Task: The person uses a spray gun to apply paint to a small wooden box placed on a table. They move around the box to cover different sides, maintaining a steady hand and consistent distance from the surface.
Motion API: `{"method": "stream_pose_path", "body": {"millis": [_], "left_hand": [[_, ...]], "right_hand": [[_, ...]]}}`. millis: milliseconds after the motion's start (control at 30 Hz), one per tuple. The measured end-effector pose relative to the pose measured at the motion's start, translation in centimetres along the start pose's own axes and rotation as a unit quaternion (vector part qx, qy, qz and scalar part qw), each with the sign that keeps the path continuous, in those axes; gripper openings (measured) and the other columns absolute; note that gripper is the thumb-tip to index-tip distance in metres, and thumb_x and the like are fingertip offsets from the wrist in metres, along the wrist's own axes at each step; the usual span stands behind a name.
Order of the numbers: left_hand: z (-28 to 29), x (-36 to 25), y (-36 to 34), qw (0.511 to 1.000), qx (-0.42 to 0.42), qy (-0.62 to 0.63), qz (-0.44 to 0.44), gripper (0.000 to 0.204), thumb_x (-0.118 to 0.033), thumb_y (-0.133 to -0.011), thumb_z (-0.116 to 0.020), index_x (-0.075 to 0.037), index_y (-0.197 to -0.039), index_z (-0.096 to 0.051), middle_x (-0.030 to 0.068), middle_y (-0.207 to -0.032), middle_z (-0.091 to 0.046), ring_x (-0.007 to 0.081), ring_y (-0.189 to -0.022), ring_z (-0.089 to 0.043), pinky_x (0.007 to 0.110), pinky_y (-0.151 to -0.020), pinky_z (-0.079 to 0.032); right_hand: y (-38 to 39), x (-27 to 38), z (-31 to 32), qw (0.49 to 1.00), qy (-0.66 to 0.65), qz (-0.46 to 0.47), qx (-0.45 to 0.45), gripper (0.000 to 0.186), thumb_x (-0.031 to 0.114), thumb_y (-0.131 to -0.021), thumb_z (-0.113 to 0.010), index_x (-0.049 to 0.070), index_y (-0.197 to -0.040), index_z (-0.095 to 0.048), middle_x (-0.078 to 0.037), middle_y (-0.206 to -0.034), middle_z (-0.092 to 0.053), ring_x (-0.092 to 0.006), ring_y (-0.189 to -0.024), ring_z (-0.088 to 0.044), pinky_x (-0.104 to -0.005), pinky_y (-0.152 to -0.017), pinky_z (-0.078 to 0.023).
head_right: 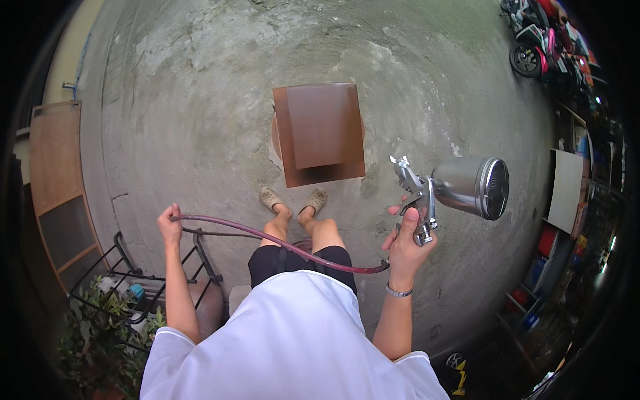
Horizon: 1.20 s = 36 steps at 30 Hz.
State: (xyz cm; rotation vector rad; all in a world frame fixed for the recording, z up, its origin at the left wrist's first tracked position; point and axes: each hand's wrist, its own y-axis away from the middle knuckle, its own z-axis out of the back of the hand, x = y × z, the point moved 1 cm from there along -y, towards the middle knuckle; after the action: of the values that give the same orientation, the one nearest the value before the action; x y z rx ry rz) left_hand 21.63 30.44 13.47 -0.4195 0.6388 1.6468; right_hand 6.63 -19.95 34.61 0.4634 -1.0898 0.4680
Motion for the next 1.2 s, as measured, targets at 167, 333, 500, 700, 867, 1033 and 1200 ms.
{"method": "stream_pose_path", "body": {"millis": [167, 333, 500, 700, 867, 1033, 1200], "left_hand": [[2.3, -9.4, -5.5, 0.977, -0.051, 0.046, -0.201, 0.05, -0.031, -0.093, -0.074, -0.002, -0.065, -0.047, 0.0046, -0.055, -0.033, 0.0117, -0.055, -0.034, 0.03, -0.048, -0.026], [-0.8, -13.4, -4.8, 0.957, 0.02, 0.063, -0.283, 0.052, -0.03, -0.088, -0.08, -0.002, -0.062, -0.045, 0.0052, -0.055, -0.036, 0.0156, -0.05, -0.033, 0.032, -0.047, -0.026], [-3.5, -11.6, -5.0, 0.931, 0.091, 0.088, -0.342, 0.053, -0.027, -0.084, -0.083, -0.003, -0.058, -0.043, 0.0056, -0.055, -0.034, 0.0182, -0.049, -0.033, 0.033, -0.046, -0.025], [-3.9, -9.7, -7.0, 0.91, 0.137, 0.098, -0.379, 0.055, -0.026, -0.083, -0.083, -0.004, -0.058, -0.04, 0.0059, -0.055, -0.033, 0.0194, -0.048, -0.032, 0.034, -0.046, -0.023], [-4.4, -8.0, -8.1, 0.912, 0.155, 0.08, -0.37, 0.054, -0.024, -0.085, -0.082, -0.003, -0.058, -0.041, 0.0051, -0.054, -0.034, 0.0176, -0.048, -0.032, 0.033, -0.047, -0.021], [-3.8, -6.8, -10.5, 0.922, 0.132, 0.083, -0.354, 0.055, -0.026, -0.089, -0.08, -0.003, -0.058, -0.039, 0.0031, -0.055, -0.033, 0.0142, -0.05, -0.029, 0.032, -0.048, -0.019], [-2.8, -5.9, -12.6, 0.926, 0.112, 0.074, -0.352, 0.057, -0.026, -0.091, -0.077, -0.004, -0.06, -0.034, 0.0004, -0.058, -0.027, 0.0118, -0.054, -0.024, 0.032, -0.049, -0.016]], "right_hand": [[0.9, -4.1, 0.4, 0.994, 0.021, -0.025, -0.1, 0.046, 0.039, -0.103, -0.058, -0.006, -0.108, -0.065, -0.011, -0.085, -0.071, -0.0086, -0.038, -0.049, -0.023, -0.034, -0.033], [2.2, -7.4, 1.5, 0.978, 0.091, -0.075, -0.171, 0.043, 0.036, -0.104, -0.058, -0.006, -0.102, -0.066, -0.01, -0.082, -0.071, -0.0081, -0.038, -0.048, -0.025, -0.035, -0.033], [2.6, -8.9, 2.5, 0.948, 0.154, -0.054, -0.275, 0.041, 0.035, -0.103, -0.06, -0.005, -0.105, -0.068, -0.01, -0.08, -0.071, -0.0084, -0.038, -0.048, -0.0254, -0.035, -0.033], [1.4, -12.1, 0.1, 0.936, 0.179, -0.059, -0.297, 0.041, 0.035, -0.103, -0.06, -0.004, -0.108, -0.07, -0.01, -0.079, -0.071, -0.0085, -0.037, -0.048, -0.0257, -0.035, -0.033], [2.3, -16.0, -3.7, 0.948, 0.179, -0.13, -0.228, 0.045, 0.042, -0.1, -0.063, -0.001, -0.094, -0.07, -0.005, -0.07, -0.065, -0.0082, -0.041, -0.048, -0.0257, -0.039, -0.035], [6.1, -17.4, -9.4, 0.974, 0.113, -0.139, -0.138, 0.045, 0.043, -0.098, -0.066, -0.001, -0.091, -0.068, -0.003, -0.067, -0.061, -0.0075, -0.055, -0.055, -0.0247, -0.05, -0.042], [9.8, -15.7, -13.4, 0.985, 0.098, -0.116, -0.079, 0.048, 0.046, -0.098, -0.066, -0.001, -0.091, -0.065, -0.001, -0.066, -0.06, -0.0036, -0.05, -0.048, -0.0217, -0.045, -0.035]]}}
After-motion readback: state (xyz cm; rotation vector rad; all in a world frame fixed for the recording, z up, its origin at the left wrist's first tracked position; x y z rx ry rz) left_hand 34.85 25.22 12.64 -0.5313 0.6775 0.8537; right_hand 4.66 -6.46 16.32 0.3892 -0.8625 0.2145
